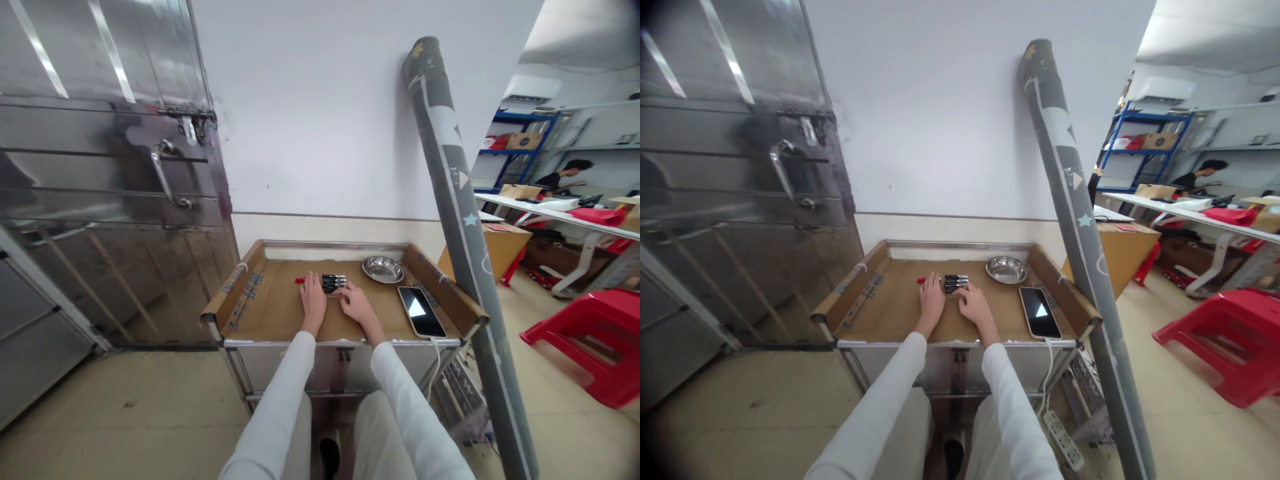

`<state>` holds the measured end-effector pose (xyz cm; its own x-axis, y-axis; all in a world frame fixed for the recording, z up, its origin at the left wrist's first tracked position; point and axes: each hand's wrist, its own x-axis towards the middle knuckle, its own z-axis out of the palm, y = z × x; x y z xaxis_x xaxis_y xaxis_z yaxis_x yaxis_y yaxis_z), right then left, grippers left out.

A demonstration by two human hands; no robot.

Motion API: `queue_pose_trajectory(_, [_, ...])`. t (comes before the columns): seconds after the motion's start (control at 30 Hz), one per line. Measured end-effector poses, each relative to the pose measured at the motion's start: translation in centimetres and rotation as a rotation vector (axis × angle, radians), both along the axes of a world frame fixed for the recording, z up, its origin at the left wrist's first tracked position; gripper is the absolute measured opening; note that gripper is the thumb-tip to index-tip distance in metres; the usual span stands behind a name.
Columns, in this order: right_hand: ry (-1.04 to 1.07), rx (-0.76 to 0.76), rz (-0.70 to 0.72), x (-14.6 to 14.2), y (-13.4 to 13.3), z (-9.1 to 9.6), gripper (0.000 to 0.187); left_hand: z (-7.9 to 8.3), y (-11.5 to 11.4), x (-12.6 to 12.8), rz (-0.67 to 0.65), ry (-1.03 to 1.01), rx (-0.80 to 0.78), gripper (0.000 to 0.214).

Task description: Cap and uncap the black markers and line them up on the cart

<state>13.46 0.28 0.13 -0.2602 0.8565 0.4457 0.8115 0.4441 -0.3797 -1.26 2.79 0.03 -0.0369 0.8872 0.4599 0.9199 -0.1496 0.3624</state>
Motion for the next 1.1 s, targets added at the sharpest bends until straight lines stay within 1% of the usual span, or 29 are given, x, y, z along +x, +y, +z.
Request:
queue_pose_trajectory(0.1, [0.004, -0.005, 0.017, -0.1, -0.1, 0.2, 0.038, -0.1, 0.3, -0.1, 0.007, 0.014, -0.033, 0.053])
queue_pose_trajectory(0.2, [0.013, 0.016, 0.034, -0.1, -0.2, 0.3, 0.035, 0.0, 0.3, 0.0, 0.017, 0.006, -0.070, 0.053])
queue_pose_trajectory(0.33, [-0.011, 0.024, 0.049, -0.1, -0.3, 0.2, 0.026, -0.1, 0.1, 0.0, 0.071, -0.015, -0.034, 0.050])
queue_pose_trajectory(0.43, [-0.014, 0.005, 0.042, -0.1, -0.1, 0.0, 0.030, -0.2, -0.3, 0.1, 0.124, 0.001, 0.015, 0.045])
queue_pose_trajectory(0.57, [-0.028, -0.006, 0.015, -0.2, 0.1, -0.2, 0.038, -0.1, -0.8, 0.1, 0.234, -0.021, 0.020, 0.040])
queue_pose_trajectory(0.63, [-0.046, -0.009, 0.001, -0.3, 0.2, -0.3, 0.038, 0.0, -1.0, 0.0, 0.232, -0.042, 0.012, 0.040])
queue_pose_trajectory(0.77, [-0.026, 0.006, -0.010, -0.1, 0.4, -0.6, 0.037, 0.6, -1.7, -0.3, 0.181, -0.115, -0.009, 0.036])
queue_pose_trajectory(0.83, [0.040, 0.026, -0.044, 0.0, 0.5, -0.8, 0.038, 0.9, -2.1, -0.6, 0.090, -0.197, 0.016, 0.031])
queue_pose_trajectory(0.87, [0.078, 0.040, -0.067, 0.1, 0.4, -0.8, 0.039, 1.1, -2.3, -0.6, 0.018, -0.241, 0.031, 0.029])
queue_pose_trajectory(0.93, [0.133, 0.071, -0.092, 0.2, 0.3, -0.9, 0.046, 1.4, -2.7, -0.7, -0.171, -0.295, 0.052, 0.025])
queue_pose_trajectory(1.0, [0.150, 0.094, -0.075, 0.4, 0.0, -0.9, 0.052, 1.5, -3.1, -0.6, -0.367, -0.265, 0.054, 0.023])
queue_pose_trajectory(1.03, [0.148, 0.093, -0.062, 0.4, -0.1, -0.9, 0.052, 1.6, -3.2, -0.5, -0.451, -0.227, 0.056, 0.022])
queue_pose_trajectory(1.1, [0.140, 0.067, -0.057, 0.6, -0.3, -1.0, 0.045, 1.6, -3.3, -0.3, -0.567, -0.164, 0.067, 0.020])
